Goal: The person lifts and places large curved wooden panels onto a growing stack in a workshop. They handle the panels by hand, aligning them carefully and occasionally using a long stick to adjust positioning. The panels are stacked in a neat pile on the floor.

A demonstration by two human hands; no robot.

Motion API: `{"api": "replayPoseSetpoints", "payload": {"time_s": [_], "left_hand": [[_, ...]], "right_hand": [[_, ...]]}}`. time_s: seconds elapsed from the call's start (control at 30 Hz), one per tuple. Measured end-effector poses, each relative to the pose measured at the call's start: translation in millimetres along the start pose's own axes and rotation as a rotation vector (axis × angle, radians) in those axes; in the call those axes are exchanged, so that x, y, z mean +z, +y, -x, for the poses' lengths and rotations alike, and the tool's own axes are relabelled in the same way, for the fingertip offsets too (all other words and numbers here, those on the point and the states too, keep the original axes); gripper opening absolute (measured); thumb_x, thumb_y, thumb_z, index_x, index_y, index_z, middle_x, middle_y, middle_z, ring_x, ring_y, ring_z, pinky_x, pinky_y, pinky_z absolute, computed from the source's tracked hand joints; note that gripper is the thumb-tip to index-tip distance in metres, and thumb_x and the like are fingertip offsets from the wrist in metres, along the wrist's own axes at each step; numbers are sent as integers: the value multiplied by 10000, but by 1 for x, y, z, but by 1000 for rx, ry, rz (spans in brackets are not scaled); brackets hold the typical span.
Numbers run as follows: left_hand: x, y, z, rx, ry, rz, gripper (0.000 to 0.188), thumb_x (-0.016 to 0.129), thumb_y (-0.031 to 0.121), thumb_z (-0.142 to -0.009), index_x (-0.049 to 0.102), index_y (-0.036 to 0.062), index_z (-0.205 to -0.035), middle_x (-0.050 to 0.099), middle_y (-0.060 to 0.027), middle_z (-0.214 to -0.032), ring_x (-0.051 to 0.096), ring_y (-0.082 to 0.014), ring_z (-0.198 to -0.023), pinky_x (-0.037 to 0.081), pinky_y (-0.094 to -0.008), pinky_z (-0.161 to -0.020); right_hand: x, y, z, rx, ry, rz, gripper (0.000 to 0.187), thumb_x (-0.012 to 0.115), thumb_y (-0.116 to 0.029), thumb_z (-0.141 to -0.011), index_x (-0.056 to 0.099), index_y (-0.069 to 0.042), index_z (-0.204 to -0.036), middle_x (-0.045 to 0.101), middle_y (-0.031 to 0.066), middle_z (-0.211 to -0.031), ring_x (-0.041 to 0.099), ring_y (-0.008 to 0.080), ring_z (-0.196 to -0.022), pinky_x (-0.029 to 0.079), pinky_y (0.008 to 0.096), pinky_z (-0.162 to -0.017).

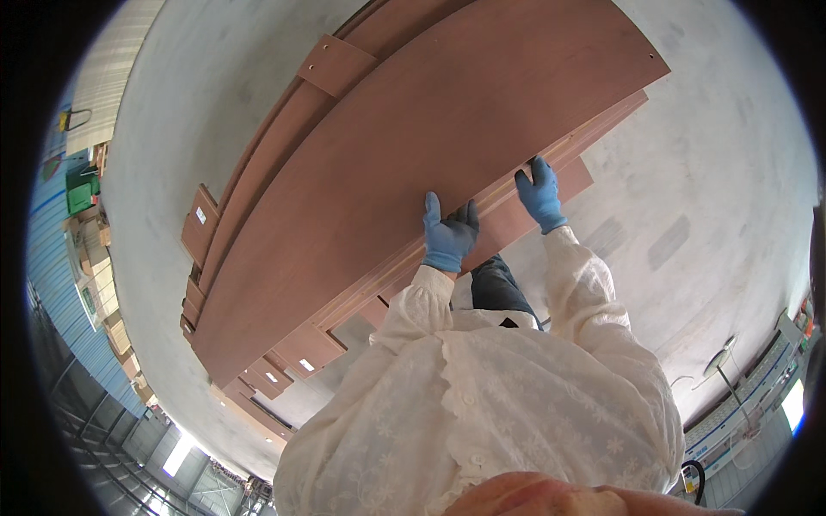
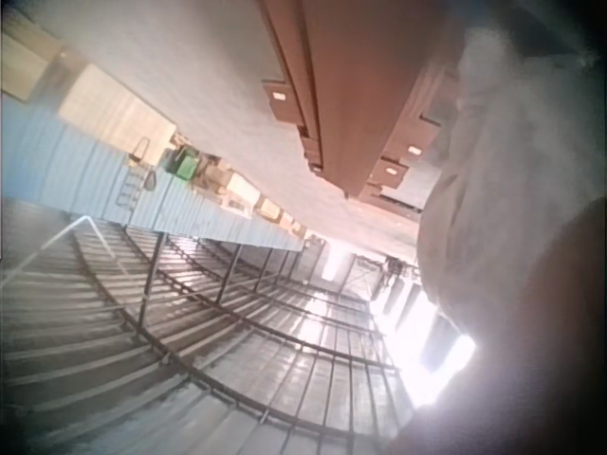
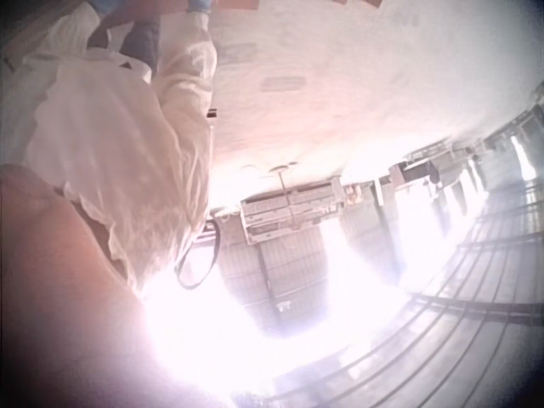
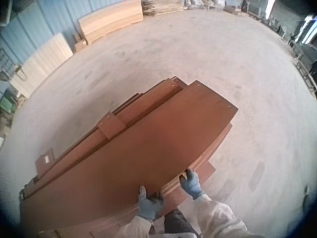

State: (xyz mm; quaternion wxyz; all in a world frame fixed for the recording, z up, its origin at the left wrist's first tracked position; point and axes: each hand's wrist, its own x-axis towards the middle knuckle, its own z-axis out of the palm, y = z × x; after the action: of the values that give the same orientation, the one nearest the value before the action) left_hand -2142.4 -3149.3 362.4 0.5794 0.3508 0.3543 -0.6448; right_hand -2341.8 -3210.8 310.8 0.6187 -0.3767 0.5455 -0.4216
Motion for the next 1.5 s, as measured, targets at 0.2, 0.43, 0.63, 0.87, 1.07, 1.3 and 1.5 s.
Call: {"api": "replayPoseSetpoints", "payload": {"time_s": [0.2, 0.43, 0.63, 0.87, 1.07, 1.3, 1.5], "left_hand": [[13, 4, 4, -5, -24, -57, 471, 817, 343, -782, 639, 79, -1129, 679, -65, -1124, 634, -233, -1054, 524, -389, -946], [13, 7, 9, -48, -181, -28, 540, 783, 344, -814, 605, 50, -1230, 662, -107, -1200, 621, -270, -1090, 516, -412, -958], [22, 6, 21, -45, -147, -33, 510, 779, 312, -823, 606, 19, -1203, 664, -114, -1188, 622, -255, -1085, 511, -408, -966], [31, 7, 39, -8, -27, -24, 356, 805, 226, -798, 654, 34, -1056, 681, -90, -1092, 630, -252, -1045, 513, -408, -959], [32, 6, 39, -35, 10, 15, 336, 799, 220, -803, 661, 59, -1063, 685, -88, -1078, 631, -246, -1042, 509, -411, -953], [16, 4, 10, -59, 27, 13, 338, 805, 229, -790, 664, 77, -1058, 693, -80, -1080, 631, -256, -1037, 504, -433, -953], [1, 9, -19, -71, 109, 12, 344, 795, 222, -791, 664, 79, -1074, 694, -82, -1098, 635, -272, -1048, 501, -467, -964]], "right_hand": [[52, 53, -44, 67, -174, 372, 595, 683, -439, -807, 557, -130, -1299, 523, 61, -1374, 449, 282, -1274, 353, 431, -1073], [94, 119, -66, -142, -296, 744, 568, 586, -477, -881, 540, -120, -1321, 504, 79, -1410, 455, 306, -1275, 373, 458, -1068], [101, 144, -63, -437, -137, 917, 545, 507, -483, -943, 533, -93, -1322, 506, 109, -1412, 481, 329, -1252, 404, 484, -1050], [65, 19, 16, -307, 109, 962, 779, 768, -439, -672, 508, -97, -1321, 454, 205, -1407, 473, 393, -1210, 394, 533, -996], [1, -12, 119, -378, 114, 1384, 954, 800, -436, -553, 446, -108, -1376, 398, 301, -1405, 446, 462, -1219, 379, 570, -982], [-9, 11, 147, -351, 116, 1395, 1051, 826, -502, -546, 394, -109, -1421, 375, 293, -1425, 425, 465, -1248, 365, 558, -1004], [-37, 5, 197, -286, 102, 1431, 1043, 811, -498, -545, 396, -103, -1416, 376, 293, -1423, 421, 464, -1253, 364, 561, -1003]]}}
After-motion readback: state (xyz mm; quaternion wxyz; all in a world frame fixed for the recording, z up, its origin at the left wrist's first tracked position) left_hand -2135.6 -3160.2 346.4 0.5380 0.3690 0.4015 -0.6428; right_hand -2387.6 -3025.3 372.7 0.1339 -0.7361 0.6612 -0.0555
